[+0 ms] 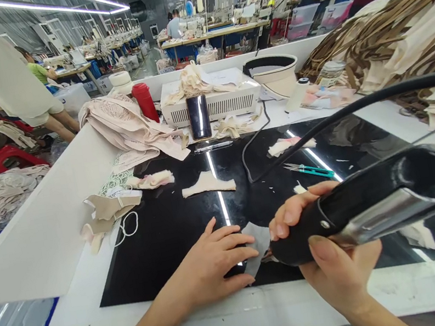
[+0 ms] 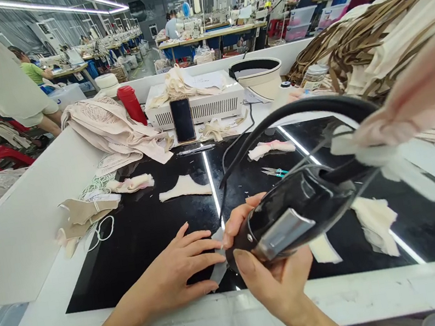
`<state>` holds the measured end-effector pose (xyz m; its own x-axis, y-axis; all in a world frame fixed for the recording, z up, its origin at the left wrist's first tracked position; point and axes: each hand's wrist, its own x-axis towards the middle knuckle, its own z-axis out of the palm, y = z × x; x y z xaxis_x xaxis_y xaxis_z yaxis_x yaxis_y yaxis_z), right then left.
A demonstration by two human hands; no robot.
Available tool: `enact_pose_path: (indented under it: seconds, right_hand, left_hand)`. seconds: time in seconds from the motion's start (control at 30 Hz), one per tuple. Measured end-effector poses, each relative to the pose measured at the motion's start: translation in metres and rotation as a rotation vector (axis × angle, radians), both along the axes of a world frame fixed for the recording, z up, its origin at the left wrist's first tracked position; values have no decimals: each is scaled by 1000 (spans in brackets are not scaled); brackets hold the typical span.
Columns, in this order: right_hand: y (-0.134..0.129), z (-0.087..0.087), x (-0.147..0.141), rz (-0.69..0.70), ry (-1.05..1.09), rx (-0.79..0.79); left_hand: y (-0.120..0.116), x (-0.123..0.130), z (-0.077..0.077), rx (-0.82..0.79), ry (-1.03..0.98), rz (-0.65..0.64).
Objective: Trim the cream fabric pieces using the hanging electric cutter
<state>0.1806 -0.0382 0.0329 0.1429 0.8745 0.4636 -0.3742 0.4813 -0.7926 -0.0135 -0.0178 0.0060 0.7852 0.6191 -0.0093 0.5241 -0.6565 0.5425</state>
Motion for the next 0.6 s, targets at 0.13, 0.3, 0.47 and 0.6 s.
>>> enact_pose_path:
  seconds: [0.13, 0.3, 0.47, 0.6]
  right_hand:
    - [1, -4, 1, -10, -32, -10]
    - [-2, -1, 2, -3, -22, -38]
    - [-9, 3, -3, 6, -18, -42]
    - [-13, 1, -9, 46, -42, -49]
  left_hand:
    - [0, 0, -1, 0, 3, -5]
    - [0, 0, -2, -6, 1, -8]
    - [0, -2, -5, -8, -25, -17]
    - [0, -2, -7, 2, -41, -7]
